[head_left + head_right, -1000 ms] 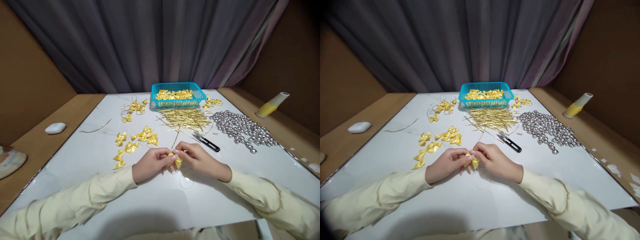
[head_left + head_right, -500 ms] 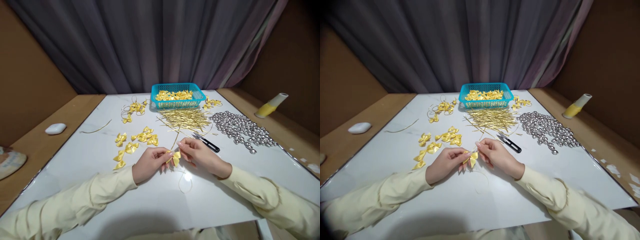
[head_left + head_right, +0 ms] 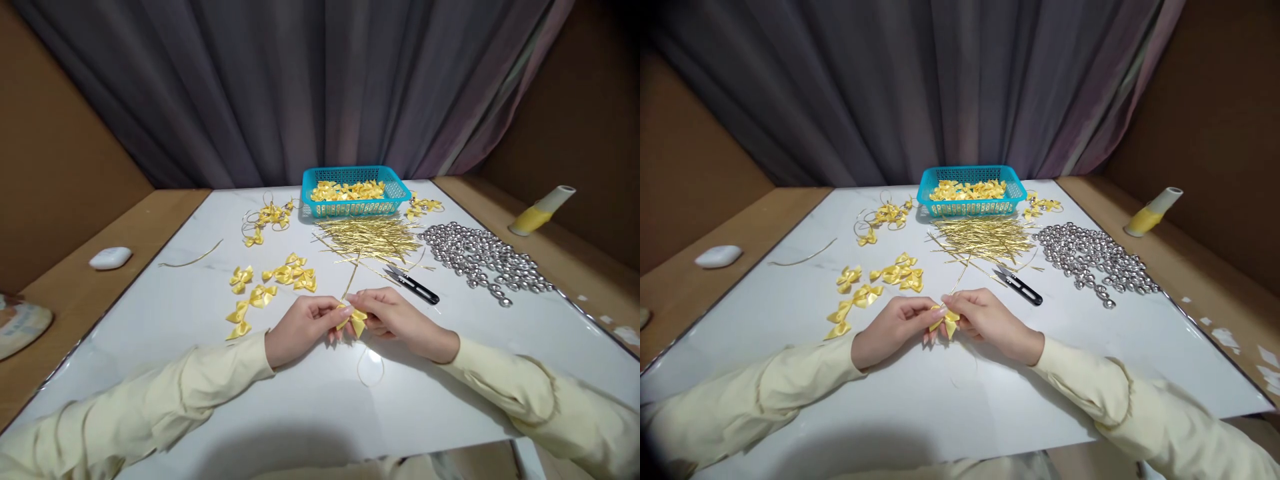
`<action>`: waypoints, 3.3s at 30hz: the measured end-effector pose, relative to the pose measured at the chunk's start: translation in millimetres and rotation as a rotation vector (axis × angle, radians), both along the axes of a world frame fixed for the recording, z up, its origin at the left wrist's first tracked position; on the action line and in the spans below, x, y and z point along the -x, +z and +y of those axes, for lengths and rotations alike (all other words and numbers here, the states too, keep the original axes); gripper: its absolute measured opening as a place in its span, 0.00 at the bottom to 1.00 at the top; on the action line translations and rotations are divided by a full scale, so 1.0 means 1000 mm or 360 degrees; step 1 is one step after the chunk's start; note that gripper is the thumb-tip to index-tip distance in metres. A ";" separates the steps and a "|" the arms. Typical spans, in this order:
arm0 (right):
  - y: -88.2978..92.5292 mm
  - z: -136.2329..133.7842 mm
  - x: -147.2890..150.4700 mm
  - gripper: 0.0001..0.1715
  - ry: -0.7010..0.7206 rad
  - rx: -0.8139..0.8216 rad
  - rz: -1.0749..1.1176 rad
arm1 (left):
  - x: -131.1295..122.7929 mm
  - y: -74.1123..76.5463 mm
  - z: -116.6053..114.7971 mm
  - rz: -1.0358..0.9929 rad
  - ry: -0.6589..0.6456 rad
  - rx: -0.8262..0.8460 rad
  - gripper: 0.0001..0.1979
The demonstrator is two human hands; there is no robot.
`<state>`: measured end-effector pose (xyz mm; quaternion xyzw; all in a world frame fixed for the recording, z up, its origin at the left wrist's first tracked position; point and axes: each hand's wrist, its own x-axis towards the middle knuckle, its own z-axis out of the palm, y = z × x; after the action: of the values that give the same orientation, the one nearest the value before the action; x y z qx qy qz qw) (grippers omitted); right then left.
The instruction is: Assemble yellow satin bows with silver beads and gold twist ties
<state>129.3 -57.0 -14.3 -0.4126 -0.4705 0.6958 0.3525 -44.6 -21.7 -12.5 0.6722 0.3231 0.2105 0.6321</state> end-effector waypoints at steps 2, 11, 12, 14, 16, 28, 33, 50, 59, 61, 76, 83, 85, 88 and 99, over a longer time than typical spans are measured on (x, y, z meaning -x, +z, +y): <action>0.000 -0.001 0.001 0.22 -0.0021 0.0012 0.0022 | 0.000 0.000 0.000 -0.0021 -0.0005 0.0009 0.14; -0.001 0.012 -0.021 0.23 -0.0478 -0.0021 0.0049 | 0.003 -0.001 -0.004 0.0001 -0.0026 0.0108 0.15; 0.000 0.015 -0.026 0.23 -0.0531 -0.0051 0.0061 | 0.003 -0.001 -0.005 0.0007 -0.0034 0.0122 0.15; 0.000 0.019 -0.035 0.22 -0.0560 -0.0071 0.0078 | 0.003 0.000 -0.006 0.0009 -0.0036 0.0146 0.15; -0.002 0.023 -0.040 0.22 -0.0568 -0.0059 0.0100 | 0.003 0.000 -0.006 0.0006 -0.0029 0.0161 0.15; -0.016 0.062 -0.100 0.19 -0.0953 0.0040 0.0400 | 0.005 0.000 -0.007 0.0012 -0.0108 0.0257 0.15; -0.019 0.068 -0.120 0.18 -0.1061 0.0043 0.0355 | 0.005 0.002 -0.007 0.0048 -0.0110 0.0226 0.15; -0.004 0.059 -0.107 0.13 -0.1369 -0.0435 -0.0202 | 0.002 0.000 -0.002 0.0075 -0.0029 0.0220 0.14; 0.012 0.058 -0.120 0.12 -0.0968 0.0013 0.0789 | 0.002 0.005 -0.003 0.0066 -0.0117 0.0281 0.15; 0.015 0.057 -0.118 0.11 -0.0963 0.0013 0.0857 | 0.003 0.005 -0.003 0.0076 -0.0117 0.0274 0.15; 0.009 0.053 -0.114 0.19 -0.0841 -0.0192 0.0579 | 0.004 0.002 -0.003 0.0217 -0.0309 0.0239 0.15; 0.004 0.054 -0.116 0.18 -0.1023 -0.0285 0.0411 | 0.001 0.006 -0.002 0.0217 -0.0234 0.0215 0.17; 0.001 0.054 -0.118 0.19 -0.1033 -0.0261 0.0393 | 0.002 0.005 -0.002 0.0192 -0.0201 0.0217 0.17; -0.002 0.055 -0.122 0.19 -0.1038 -0.0254 0.0398 | 0.003 0.002 -0.001 0.0138 -0.0148 0.0198 0.17; 0.034 0.025 -0.146 0.19 -0.0661 -0.0182 0.0046 | -0.018 0.022 -0.001 0.0321 -0.0184 0.0133 0.17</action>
<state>275.5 -31.9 19.9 -0.4700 -0.4089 0.5863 0.5178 -27.0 -22.3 9.1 0.6805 0.3542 0.0915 0.6349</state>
